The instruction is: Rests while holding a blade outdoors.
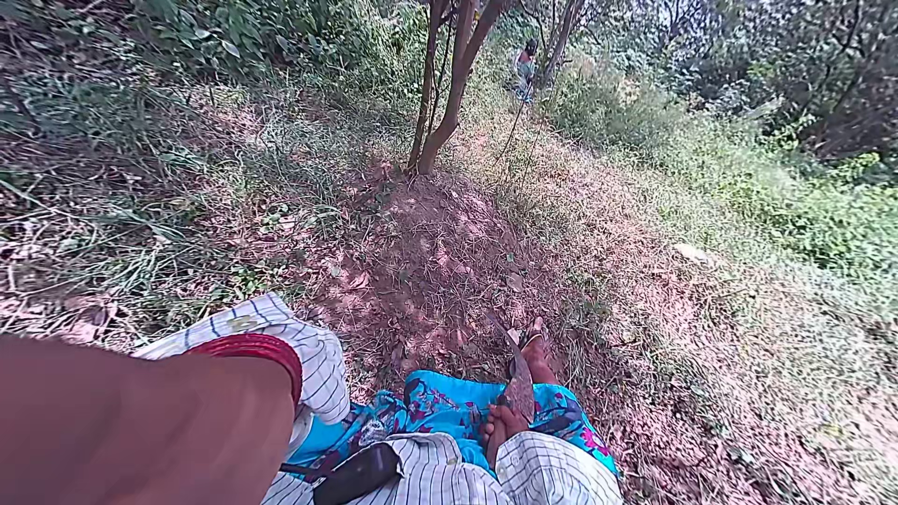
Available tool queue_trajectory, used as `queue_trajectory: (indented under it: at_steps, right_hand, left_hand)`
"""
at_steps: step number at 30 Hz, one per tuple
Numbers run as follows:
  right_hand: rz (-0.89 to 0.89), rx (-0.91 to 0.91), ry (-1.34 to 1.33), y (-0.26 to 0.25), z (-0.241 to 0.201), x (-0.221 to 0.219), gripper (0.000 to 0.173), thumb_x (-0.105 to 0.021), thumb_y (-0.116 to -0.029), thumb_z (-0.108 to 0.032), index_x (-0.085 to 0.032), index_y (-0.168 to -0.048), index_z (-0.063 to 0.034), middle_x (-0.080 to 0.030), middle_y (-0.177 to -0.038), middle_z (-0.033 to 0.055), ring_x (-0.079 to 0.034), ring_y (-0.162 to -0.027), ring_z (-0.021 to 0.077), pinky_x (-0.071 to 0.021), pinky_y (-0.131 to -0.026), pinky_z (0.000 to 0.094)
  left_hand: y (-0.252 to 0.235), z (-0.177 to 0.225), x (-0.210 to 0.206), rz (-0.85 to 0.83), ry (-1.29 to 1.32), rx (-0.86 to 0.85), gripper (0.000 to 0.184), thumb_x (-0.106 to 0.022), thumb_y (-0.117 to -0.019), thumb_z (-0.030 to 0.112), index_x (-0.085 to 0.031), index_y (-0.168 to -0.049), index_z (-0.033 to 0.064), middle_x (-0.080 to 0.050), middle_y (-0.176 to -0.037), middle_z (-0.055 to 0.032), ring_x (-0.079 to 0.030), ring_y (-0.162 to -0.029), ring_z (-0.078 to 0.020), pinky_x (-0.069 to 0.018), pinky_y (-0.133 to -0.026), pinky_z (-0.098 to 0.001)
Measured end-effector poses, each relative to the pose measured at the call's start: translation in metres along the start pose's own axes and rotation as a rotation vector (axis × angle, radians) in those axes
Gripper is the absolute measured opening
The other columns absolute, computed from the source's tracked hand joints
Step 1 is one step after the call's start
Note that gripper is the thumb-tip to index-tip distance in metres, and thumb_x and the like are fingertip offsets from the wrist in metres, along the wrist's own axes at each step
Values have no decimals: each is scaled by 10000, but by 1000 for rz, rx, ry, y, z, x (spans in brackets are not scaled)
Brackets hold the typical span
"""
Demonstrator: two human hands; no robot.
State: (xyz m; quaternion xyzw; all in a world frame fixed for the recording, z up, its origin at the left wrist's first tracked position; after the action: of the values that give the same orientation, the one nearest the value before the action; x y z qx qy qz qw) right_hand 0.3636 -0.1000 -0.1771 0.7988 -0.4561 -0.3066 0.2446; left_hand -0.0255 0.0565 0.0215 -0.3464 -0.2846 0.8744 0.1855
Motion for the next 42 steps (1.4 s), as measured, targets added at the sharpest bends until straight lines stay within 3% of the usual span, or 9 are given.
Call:
queue_trajectory:
  at_steps: [12, 15, 17, 19, 26, 34, 40, 42]
  right_hand:
    - [1, 7, -1, -1, 1, 0, 82, -446, -1038, 33, -423, -1043, -46, -476, -548, 10, -483, -380, 89, -460, -375, 229]
    - [-3, 15, -4, -1, 1, 0, 84, -442, -1037, 39, -425, -1040, -44, -477, -550, 9, -484, -381, 91, -462, -377, 230]
    - [-21, 26, 1, -2, 2, 0, 87, -439, -1034, 37, -424, -1044, -48, -480, -562, 5, -489, -392, 88, -470, -389, 231]
    - [-25, 34, 10, -2, 2, 0, 83, -443, -1034, 31, -425, -1049, -49, -477, -568, 3, -487, -396, 86, -473, -394, 232]
    - [-38, 10, 7, -6, 4, 3, 70, -435, -1047, 24, -422, -1043, -45, -484, -556, 5, -500, -389, 90, -480, -385, 235]
    - [-32, 4, 13, -2, 3, 1, 70, -434, -1047, 27, -420, -1054, -41, -481, -561, 4, -499, -391, 85, -477, -386, 230]
    - [-59, -41, -34, -32, -2, 10, 22, -445, -1053, -30, -435, -1056, -49, -531, -587, 37, -551, -420, 116, -500, -384, 266]
    - [-52, -45, -37, -35, -3, 11, 15, -441, -1056, -38, -433, -1058, -50, -529, -587, 38, -549, -420, 115, -496, -379, 266]
  left_hand:
    - [1, 0, 4, 58, -33, -31, 429, -604, -989, 283, -503, -1201, -75, -626, -1041, -92, -609, -947, -95, -495, -835, -247]
    - [4, -2, 6, 101, 42, -9, 325, -528, -1019, 191, -490, -1190, -83, -620, -1027, -98, -611, -939, -109, -501, -825, -256]
    - [5, -6, 9, 163, 165, 83, 187, -359, -1025, 63, -482, -1074, -70, -609, -917, -105, -615, -860, -128, -488, -723, -263]
    - [6, -8, 9, 171, 193, 157, 232, -276, -1033, 60, -480, -1029, -51, -598, -866, -92, -608, -827, -124, -472, -680, -260]
    - [6, -5, 11, 152, 106, 90, 205, -398, -1022, 96, -491, -1118, -58, -617, -954, -94, -609, -895, -119, -483, -758, -247]
    - [4, -5, 10, 129, 64, 77, 249, -429, -1025, 133, -498, -1154, -69, -623, -987, -113, -608, -904, -126, -484, -777, -250]
    - [1, -5, 1, -74, -184, 175, 319, -476, -1036, 253, -486, -1116, -56, -573, -944, -94, -537, -841, -71, -392, -697, -189]
    - [0, -7, 0, -71, -154, 243, 238, -420, -1036, 183, -494, -1050, -43, -558, -886, -98, -531, -791, -95, -372, -640, -211]
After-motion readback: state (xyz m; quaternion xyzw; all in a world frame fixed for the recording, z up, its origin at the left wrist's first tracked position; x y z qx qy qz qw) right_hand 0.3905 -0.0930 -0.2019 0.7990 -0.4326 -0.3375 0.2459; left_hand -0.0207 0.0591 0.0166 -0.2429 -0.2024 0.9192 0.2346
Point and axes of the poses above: each hand's wrist, its own y-axis away from the middle knuckle, its own x-axis out of the back of the hand, z = x × y, the point moved 7 cm from there along -y, towards the middle knuckle
